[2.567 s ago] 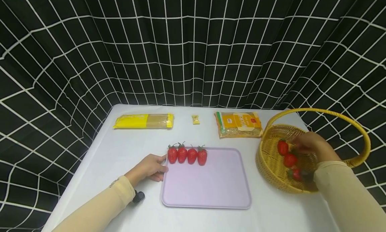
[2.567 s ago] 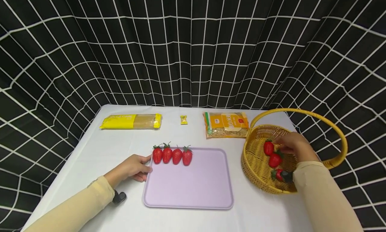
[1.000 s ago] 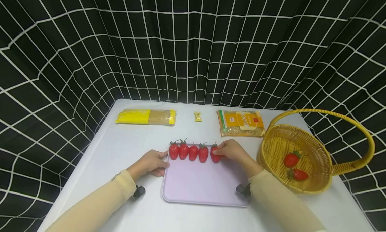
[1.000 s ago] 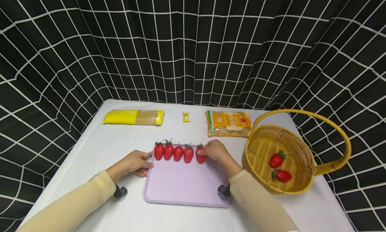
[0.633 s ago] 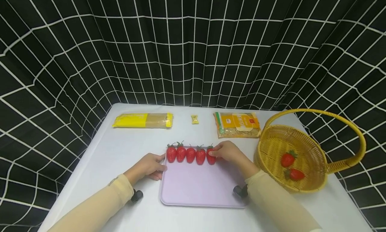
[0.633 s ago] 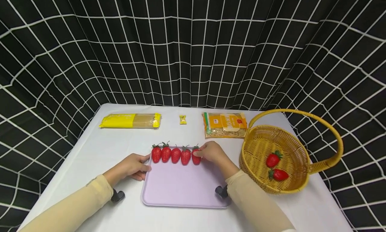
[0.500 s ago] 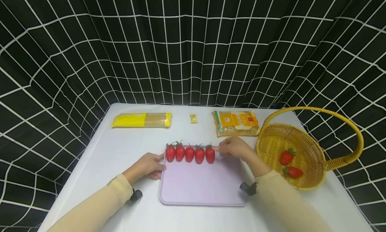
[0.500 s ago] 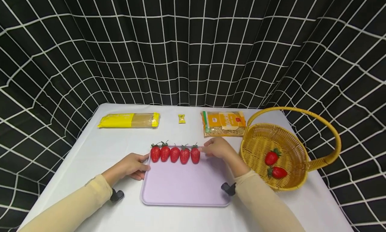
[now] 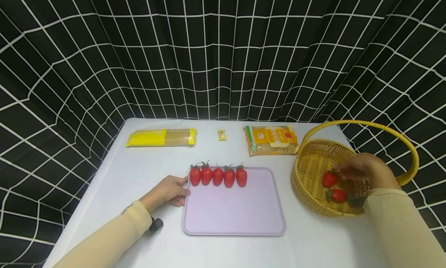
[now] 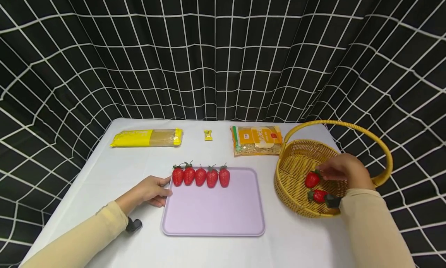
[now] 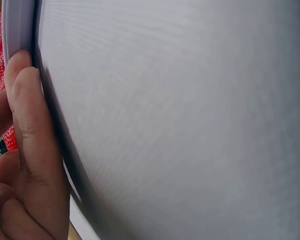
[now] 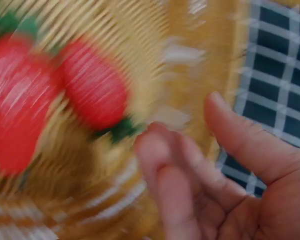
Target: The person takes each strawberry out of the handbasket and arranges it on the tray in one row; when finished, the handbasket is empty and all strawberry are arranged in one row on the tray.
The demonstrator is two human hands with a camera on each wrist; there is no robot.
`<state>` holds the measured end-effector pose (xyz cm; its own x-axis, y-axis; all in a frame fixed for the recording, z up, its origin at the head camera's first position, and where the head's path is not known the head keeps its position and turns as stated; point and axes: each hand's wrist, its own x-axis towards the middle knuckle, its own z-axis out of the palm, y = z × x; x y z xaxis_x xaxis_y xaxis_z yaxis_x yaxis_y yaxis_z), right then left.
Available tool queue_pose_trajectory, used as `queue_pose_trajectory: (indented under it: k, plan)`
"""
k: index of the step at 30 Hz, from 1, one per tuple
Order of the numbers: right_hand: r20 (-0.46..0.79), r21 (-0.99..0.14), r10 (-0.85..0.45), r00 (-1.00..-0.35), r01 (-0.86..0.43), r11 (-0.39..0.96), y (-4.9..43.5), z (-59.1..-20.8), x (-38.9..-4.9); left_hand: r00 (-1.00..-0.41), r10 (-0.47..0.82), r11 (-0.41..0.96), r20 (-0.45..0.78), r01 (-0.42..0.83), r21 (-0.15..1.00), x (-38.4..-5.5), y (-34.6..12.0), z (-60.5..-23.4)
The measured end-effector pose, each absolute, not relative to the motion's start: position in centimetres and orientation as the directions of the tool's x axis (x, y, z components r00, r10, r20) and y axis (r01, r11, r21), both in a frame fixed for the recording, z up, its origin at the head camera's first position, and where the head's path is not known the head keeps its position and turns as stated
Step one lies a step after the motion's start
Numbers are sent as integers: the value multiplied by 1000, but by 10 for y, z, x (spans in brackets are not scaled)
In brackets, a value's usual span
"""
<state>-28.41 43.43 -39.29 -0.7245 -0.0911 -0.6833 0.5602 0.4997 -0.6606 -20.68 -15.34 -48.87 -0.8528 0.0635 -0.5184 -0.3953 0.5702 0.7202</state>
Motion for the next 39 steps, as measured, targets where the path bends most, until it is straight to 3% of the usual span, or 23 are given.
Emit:
queue_pose_trajectory:
  k: [3,7,10,17,19,25,31,35,39]
  plan:
    - [-718,-636,-46,-694,629,447,445,-403,-276,-852,65,570,-519,-395,721,-207,-155,-489]
    - [-713,-628,10,-701,646,434,442,-412,-270,-852,68,569,-519,-394,722,-207,-156,-489]
    - [-716,-604,-2,-698,617,504,436,-414,-275,-854,76,560,-515,-391,730,-207,-155,-491]
    - [-730,-610,6,-683,656,444,425,-412,-281,-852,66,554,-519,-401,730,-206,-152,-492]
    - [-729,-603,-5,-685,638,479,426,-410,-284,-850,64,558,-522,-403,725,-206,-151,-492]
    - [-663,-682,-241,-708,441,583,415,-390,-295,-849,62,560,-524,-405,723,-206,-151,-491]
    - [-470,-815,-426,-773,194,546,351,-361,-277,-850,59,568,-523,-402,718,-206,-153,-491]
    - [-414,-794,-403,-816,108,598,289,-372,-270,-850,56,570,-523,-403,716,-207,-154,-489]
    - [-437,-718,-300,-848,128,685,236,-398,-275,-846,60,563,-531,-411,717,-208,-154,-485]
